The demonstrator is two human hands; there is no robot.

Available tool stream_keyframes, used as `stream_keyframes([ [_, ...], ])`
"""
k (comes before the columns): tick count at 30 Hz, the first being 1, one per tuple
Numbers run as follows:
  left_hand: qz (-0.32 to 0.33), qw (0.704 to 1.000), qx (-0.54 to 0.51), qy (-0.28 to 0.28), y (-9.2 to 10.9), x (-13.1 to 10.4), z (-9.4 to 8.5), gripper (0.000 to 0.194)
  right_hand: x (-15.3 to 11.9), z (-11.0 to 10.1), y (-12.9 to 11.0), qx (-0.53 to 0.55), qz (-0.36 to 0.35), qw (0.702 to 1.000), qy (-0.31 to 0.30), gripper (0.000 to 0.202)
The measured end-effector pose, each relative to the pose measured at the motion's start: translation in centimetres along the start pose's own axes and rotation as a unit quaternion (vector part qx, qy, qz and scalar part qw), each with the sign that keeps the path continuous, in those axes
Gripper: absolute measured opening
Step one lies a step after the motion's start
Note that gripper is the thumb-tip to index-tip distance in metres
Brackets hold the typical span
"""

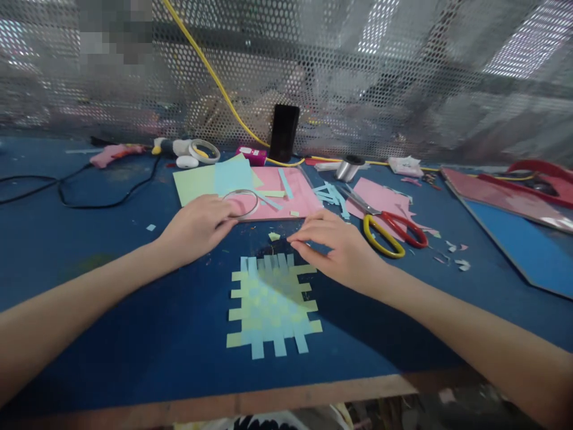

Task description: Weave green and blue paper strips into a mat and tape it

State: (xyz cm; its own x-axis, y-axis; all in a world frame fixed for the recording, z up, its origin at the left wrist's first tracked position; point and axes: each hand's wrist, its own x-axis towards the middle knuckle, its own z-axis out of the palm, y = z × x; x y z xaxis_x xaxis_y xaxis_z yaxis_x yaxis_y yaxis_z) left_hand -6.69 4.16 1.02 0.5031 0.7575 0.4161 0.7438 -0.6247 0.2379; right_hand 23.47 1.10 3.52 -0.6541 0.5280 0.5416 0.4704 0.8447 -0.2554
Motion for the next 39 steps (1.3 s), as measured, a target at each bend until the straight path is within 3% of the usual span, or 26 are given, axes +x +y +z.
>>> stream_keyframes([
  [4,-0.050,0.995,-0.059,0.057,5.0,1.0,-0.7,0.028,2.9,-0.2,-0.6,-0.046,-0.031,0.996,0.068,0.019],
  [6,-0.079,0.974,-0.190,0.094,7.0,1.8,-0.9,0.023,4.0,-0.2,-0.7,-0.064,-0.029,0.993,0.091,0.021],
  [8,-0.104,0.946,-0.278,0.130,8.4,2.5,-0.9,0.022,4.7,-0.4,-0.7,-0.059,-0.011,0.992,0.113,0.022],
  [10,-0.113,0.934,-0.300,0.156,9.0,2.9,-0.8,0.022,4.9,-0.6,-0.7,-0.023,0.016,0.991,0.131,0.022],
  [16,-0.099,0.948,-0.240,0.184,8.9,2.2,0.0,0.019,4.6,-0.5,-0.7,0.077,0.055,0.987,0.133,0.022],
  [23,-0.125,0.943,-0.253,0.175,8.8,1.7,-0.1,0.019,4.7,0.1,-1.2,0.051,0.069,0.989,0.121,0.007],
  [30,-0.174,0.929,-0.284,0.159,8.4,2.3,-0.5,0.021,4.4,0.6,-1.0,-0.053,-0.047,0.989,0.133,0.013],
  [34,-0.167,0.930,-0.294,0.147,8.1,2.3,-0.5,0.024,4.2,1.0,-0.5,-0.084,-0.107,0.983,0.127,0.017],
  [39,-0.142,0.937,-0.287,0.143,8.5,2.3,-0.8,0.025,4.1,1.3,0.0,-0.118,-0.132,0.978,0.110,0.018],
])
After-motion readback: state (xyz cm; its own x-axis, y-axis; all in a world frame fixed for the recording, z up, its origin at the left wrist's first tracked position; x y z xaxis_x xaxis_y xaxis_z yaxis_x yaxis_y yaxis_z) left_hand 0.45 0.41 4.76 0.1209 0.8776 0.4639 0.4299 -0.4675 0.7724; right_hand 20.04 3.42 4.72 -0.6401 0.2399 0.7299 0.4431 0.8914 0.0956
